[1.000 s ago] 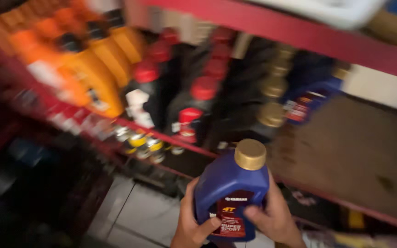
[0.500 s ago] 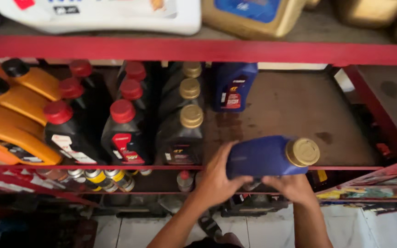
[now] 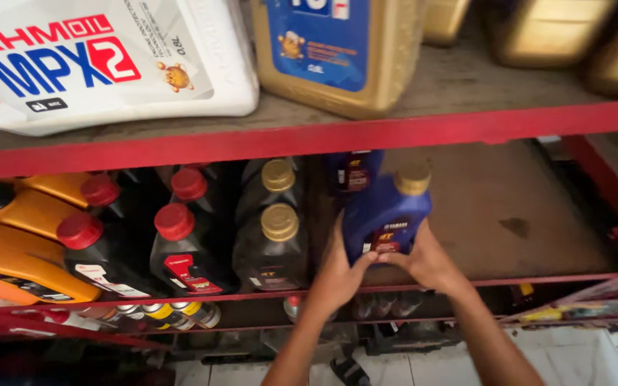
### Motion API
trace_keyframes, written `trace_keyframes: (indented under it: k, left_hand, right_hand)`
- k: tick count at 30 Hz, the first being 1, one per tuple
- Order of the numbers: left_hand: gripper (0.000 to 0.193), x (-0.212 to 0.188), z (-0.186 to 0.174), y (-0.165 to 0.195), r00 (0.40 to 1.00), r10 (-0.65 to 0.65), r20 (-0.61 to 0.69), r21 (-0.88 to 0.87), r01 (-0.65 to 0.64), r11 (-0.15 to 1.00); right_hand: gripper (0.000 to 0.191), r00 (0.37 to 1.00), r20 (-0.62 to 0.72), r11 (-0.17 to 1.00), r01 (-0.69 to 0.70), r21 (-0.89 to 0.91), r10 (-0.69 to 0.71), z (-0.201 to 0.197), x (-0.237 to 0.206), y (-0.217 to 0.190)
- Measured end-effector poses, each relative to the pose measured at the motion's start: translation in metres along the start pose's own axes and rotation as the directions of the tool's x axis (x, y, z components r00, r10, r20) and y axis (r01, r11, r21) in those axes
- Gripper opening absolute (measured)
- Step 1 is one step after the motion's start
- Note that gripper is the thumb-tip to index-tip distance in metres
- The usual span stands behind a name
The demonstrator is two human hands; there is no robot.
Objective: The person repeatedly picks up bottles of motor oil from a glass display counter and places them onto a red metal shelf. The person handles black, blue, and yellow bottles, arranging them in rows on the shelf.
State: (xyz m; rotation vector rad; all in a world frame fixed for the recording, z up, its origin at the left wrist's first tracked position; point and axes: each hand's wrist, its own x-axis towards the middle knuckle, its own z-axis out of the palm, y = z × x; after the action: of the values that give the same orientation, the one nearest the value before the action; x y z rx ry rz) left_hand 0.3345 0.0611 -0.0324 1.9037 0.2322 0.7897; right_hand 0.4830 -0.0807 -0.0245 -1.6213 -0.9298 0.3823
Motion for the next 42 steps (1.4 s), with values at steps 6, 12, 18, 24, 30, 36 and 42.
trace_keyframes:
  k: [6, 12, 18, 24, 30, 36, 42]
  left_hand:
    - [0.093, -0.005, 0.007, 0.0, 0.997, -0.077, -0.024, 0.096, 0.079, 0.992]
    - [0.09, -0.013, 0.01, -0.008, 0.982, -0.186, 0.003, 0.204, 0.182, 0.962]
    - [0.088, -0.019, 0.01, -0.014, 0.99, -0.139, 0.026, 0.212, 0.131, 0.968]
    - [0.089, -0.022, 0.006, -0.007, 0.985, -0.166, 0.054, 0.233, 0.149, 0.961]
    - [0.087, -0.023, 0.007, -0.01, 0.99, -0.137, 0.025, 0.26, 0.126, 0.957]
    - [0.047, -0.043, 0.011, -0.016, 0.985, 0.142, -0.1, 0.288, -0.108, 0.952]
    - [0.012, -0.157, 0.001, -0.051, 0.754, 0.329, -0.569, 0.186, -0.272, 0.944]
  right_hand:
    - [0.087, 0.998, 0.046, 0.991, -0.048, -0.126, 0.054, 0.003, 0.016, 0.015]
    - [0.097, 0.989, 0.079, 0.984, 0.136, -0.115, -0.127, 0.008, 0.049, 0.03]
    - [0.1, 0.979, 0.05, 0.98, 0.198, -0.004, -0.197, 0.021, 0.057, 0.032]
    - [0.091, 0.998, -0.059, 0.949, -0.016, -0.316, -0.003, 0.025, 0.053, 0.018]
    - [0.085, 0.986, -0.109, 0.929, 0.079, -0.361, -0.126, 0.032, 0.041, 0.013]
    - [0.079, 0.829, -0.283, 0.835, 0.336, -0.436, -0.482, 0.05, -0.032, 0.001]
    - [0.036, 0.834, -0.047, 0.824, 0.531, -0.2, -0.549, 0.119, -0.086, 0.032]
